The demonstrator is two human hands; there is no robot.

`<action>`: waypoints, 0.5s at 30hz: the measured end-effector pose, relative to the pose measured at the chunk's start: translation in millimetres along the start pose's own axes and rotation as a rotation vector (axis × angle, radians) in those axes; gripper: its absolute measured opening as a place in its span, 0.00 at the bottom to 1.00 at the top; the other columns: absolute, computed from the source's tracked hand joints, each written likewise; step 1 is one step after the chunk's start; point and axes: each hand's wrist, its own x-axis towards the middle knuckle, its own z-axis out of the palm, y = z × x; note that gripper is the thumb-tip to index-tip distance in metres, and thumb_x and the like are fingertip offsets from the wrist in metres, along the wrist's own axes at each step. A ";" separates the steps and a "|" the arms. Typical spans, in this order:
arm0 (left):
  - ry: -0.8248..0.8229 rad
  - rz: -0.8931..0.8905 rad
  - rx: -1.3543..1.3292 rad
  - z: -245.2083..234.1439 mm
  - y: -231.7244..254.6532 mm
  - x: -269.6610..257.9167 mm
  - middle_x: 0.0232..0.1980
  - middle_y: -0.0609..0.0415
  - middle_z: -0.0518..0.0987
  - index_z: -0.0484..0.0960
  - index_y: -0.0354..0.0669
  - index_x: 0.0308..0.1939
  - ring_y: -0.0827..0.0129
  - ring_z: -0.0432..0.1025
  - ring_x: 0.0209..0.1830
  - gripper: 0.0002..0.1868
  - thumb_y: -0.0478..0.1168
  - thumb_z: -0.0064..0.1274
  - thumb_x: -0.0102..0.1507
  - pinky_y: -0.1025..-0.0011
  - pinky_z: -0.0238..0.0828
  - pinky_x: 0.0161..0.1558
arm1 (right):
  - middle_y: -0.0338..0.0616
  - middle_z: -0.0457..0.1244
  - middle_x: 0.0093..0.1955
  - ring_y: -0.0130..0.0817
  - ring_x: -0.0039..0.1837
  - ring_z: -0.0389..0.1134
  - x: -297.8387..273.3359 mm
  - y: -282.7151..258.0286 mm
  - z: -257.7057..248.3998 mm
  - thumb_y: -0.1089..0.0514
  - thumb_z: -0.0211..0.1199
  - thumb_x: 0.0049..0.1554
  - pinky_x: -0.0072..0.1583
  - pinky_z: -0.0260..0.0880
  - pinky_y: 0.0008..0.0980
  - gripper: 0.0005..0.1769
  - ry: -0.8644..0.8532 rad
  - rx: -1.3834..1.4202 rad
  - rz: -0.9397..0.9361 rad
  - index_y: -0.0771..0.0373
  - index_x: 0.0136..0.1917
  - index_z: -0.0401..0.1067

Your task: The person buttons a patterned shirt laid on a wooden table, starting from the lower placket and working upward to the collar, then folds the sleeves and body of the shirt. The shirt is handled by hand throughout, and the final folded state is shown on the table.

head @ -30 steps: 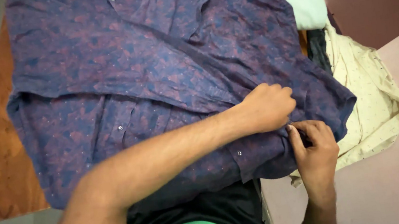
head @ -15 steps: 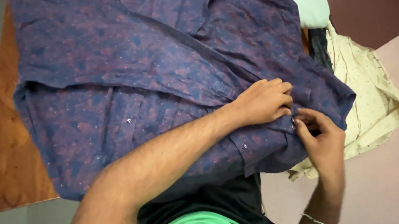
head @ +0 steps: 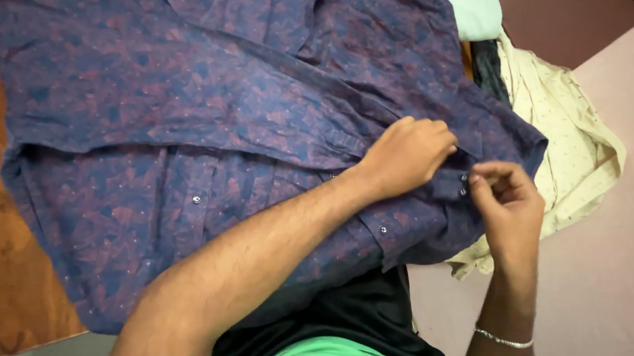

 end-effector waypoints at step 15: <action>-0.027 -0.224 -0.250 -8.0 -2.7 4.9 0.39 0.46 0.80 0.82 0.39 0.40 0.48 0.76 0.42 0.10 0.42 0.53 0.61 0.55 0.72 0.43 | 0.42 0.69 0.55 0.26 0.57 0.69 35.7 30.5 1.4 0.74 0.59 0.60 0.59 0.68 0.22 0.10 -0.327 0.246 0.054 0.70 0.54 0.76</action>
